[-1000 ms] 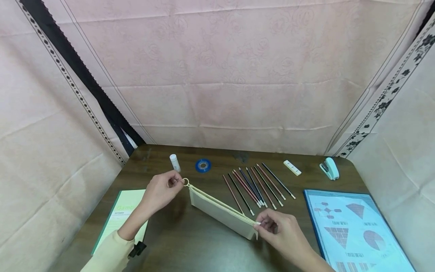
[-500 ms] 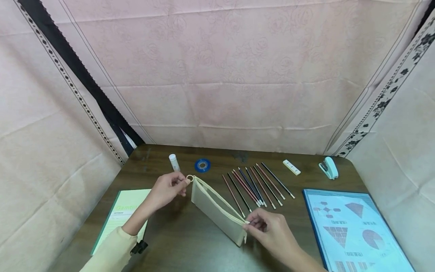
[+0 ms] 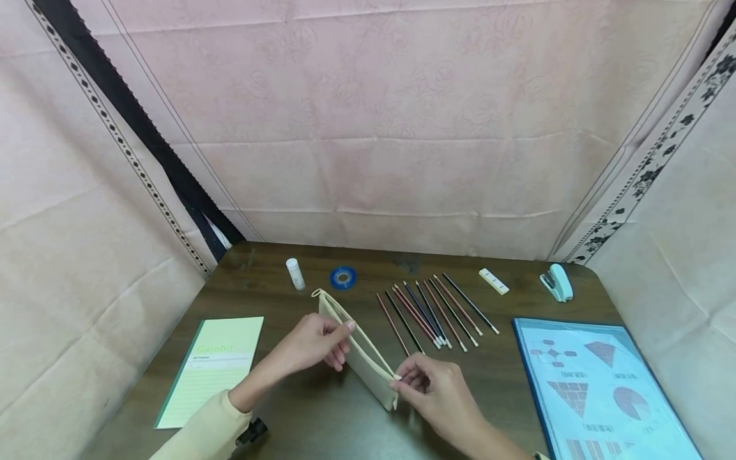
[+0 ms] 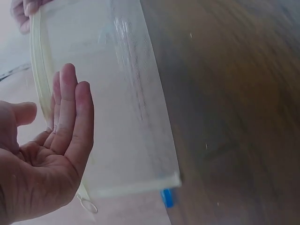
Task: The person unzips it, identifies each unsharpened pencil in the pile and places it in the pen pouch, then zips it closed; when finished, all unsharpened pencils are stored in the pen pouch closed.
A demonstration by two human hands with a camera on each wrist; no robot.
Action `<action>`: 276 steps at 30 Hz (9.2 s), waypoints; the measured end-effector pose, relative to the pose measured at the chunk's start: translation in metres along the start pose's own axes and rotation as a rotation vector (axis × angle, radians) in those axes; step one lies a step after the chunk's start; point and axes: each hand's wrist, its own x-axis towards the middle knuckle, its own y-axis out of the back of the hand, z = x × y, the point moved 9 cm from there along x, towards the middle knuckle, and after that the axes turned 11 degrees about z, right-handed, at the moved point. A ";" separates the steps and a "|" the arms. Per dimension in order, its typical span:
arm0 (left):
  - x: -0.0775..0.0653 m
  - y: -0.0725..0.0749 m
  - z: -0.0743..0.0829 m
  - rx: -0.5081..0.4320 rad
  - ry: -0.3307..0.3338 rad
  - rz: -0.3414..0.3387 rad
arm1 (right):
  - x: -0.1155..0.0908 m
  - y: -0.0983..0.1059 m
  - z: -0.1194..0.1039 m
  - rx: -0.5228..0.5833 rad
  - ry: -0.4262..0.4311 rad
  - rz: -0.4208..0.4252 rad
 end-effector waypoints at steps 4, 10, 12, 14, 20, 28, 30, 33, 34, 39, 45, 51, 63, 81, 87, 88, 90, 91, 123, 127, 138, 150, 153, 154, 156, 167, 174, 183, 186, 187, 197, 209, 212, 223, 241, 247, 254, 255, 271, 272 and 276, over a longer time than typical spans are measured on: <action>0.000 -0.007 0.000 -0.035 0.008 -0.029 | 0.000 -0.005 -0.003 0.014 -0.001 0.006; 0.003 -0.006 0.002 -0.066 -0.013 -0.030 | 0.003 -0.013 -0.003 0.033 -0.017 0.011; 0.004 -0.005 0.002 -0.060 -0.015 -0.026 | 0.003 -0.017 0.002 0.052 -0.081 -0.008; 0.005 -0.005 0.001 -0.049 -0.012 -0.024 | 0.001 -0.023 0.008 0.086 -0.169 -0.040; 0.005 -0.005 -0.004 -0.051 0.013 -0.028 | -0.004 -0.037 0.019 0.120 -0.336 -0.129; 0.008 -0.006 -0.011 -0.029 0.022 -0.019 | 0.002 -0.037 0.022 0.052 -0.270 -0.164; 0.009 -0.006 -0.013 -0.025 0.022 -0.017 | 0.008 -0.035 0.023 0.039 -0.254 -0.158; 0.009 -0.006 -0.015 -0.030 0.028 -0.014 | 0.017 -0.030 0.026 0.028 -0.247 -0.137; 0.009 -0.006 -0.015 -0.032 0.029 -0.014 | 0.021 -0.029 0.027 0.027 -0.249 -0.128; 0.009 -0.007 -0.016 -0.040 0.035 -0.015 | 0.040 -0.021 0.033 -0.014 -0.189 -0.071; 0.008 -0.006 -0.013 -0.044 0.031 -0.017 | 0.063 -0.019 0.044 -0.122 -0.094 -0.051; 0.009 -0.006 -0.011 -0.040 0.018 -0.023 | 0.080 -0.031 0.067 -0.215 -0.097 -0.129; 0.006 -0.009 -0.015 -0.029 0.031 -0.058 | 0.096 -0.059 0.101 -0.248 -0.207 -0.246; 0.004 -0.007 -0.018 -0.029 0.009 -0.083 | 0.094 -0.071 0.100 -0.368 -0.146 -0.277; 0.003 -0.006 -0.019 -0.026 0.012 -0.075 | 0.093 -0.075 0.096 -0.384 -0.122 -0.281; 0.002 -0.006 -0.019 -0.023 0.014 -0.074 | 0.093 -0.075 0.096 -0.390 -0.120 -0.283; 0.002 -0.005 -0.019 -0.022 0.017 -0.073 | 0.094 -0.077 0.096 -0.414 -0.117 -0.291; 0.002 -0.005 -0.019 -0.020 0.019 -0.074 | 0.094 -0.077 0.095 -0.424 -0.118 -0.294; 0.001 -0.004 -0.017 -0.052 0.021 -0.078 | 0.093 -0.085 0.092 -0.512 -0.122 -0.324; 0.000 -0.004 -0.017 -0.041 0.016 -0.080 | 0.092 -0.087 0.093 -0.537 -0.117 -0.335; 0.002 -0.004 -0.018 -0.018 0.015 -0.083 | 0.095 -0.079 0.086 -0.461 -0.117 -0.257; 0.003 -0.005 -0.017 -0.031 0.020 -0.083 | 0.102 -0.055 0.058 -0.073 -0.177 -0.184; 0.003 -0.005 -0.016 -0.025 0.017 -0.080 | 0.100 -0.054 0.053 0.057 -0.228 -0.169; 0.003 -0.005 -0.016 -0.023 0.013 -0.079 | 0.100 -0.054 0.052 0.090 -0.240 -0.162; 0.003 -0.005 -0.016 -0.016 0.010 -0.075 | 0.100 -0.053 0.049 0.142 -0.254 -0.143; 0.005 -0.006 -0.017 -0.003 0.002 -0.071 | 0.099 -0.044 0.007 0.376 -0.268 -0.114; 0.005 -0.006 -0.015 -0.004 -0.001 -0.075 | 0.088 -0.058 0.005 0.431 -0.344 -0.187; 0.005 -0.005 -0.018 -0.004 0.011 -0.066 | 0.070 -0.077 0.001 0.408 -0.364 -0.283; 0.005 -0.005 -0.019 -0.005 0.020 -0.063 | 0.068 -0.081 -0.001 0.363 -0.354 -0.299; 0.006 -0.004 -0.019 -0.008 0.021 -0.062 | 0.067 -0.082 -0.002 0.353 -0.353 -0.305; 0.004 -0.005 -0.011 -0.035 0.006 -0.059 | 0.063 -0.090 0.004 0.293 -0.366 -0.342; 0.004 -0.008 -0.011 -0.034 -0.007 -0.062 | 0.058 -0.105 0.034 0.232 -0.380 -0.373; 0.004 -0.009 -0.011 -0.035 -0.011 -0.062 | 0.057 -0.105 0.036 0.213 -0.376 -0.370; 0.003 -0.005 -0.012 -0.002 -0.012 -0.043 | 0.056 -0.104 0.036 0.210 -0.407 -0.351; 0.002 -0.006 -0.014 0.006 -0.022 -0.033 | 0.067 -0.079 0.046 0.251 -0.361 -0.245; 0.002 -0.007 -0.013 0.011 -0.019 -0.034 | 0.074 -0.065 0.059 0.148 -0.352 -0.186; 0.002 -0.007 -0.011 0.005 -0.024 -0.034 | 0.086 -0.046 0.070 -0.103 -0.235 -0.097; 0.002 -0.007 -0.011 0.005 -0.024 -0.035 | 0.088 -0.044 0.071 -0.126 -0.222 -0.089; 0.002 -0.006 -0.012 0.012 -0.029 -0.037 | 0.097 -0.040 0.107 -0.305 -0.180 -0.117; 0.001 -0.006 -0.012 0.014 -0.028 -0.037 | 0.097 -0.041 0.107 -0.333 -0.161 -0.117; 0.001 -0.006 -0.012 0.014 -0.025 -0.036 | 0.096 -0.041 0.106 -0.390 -0.111 -0.119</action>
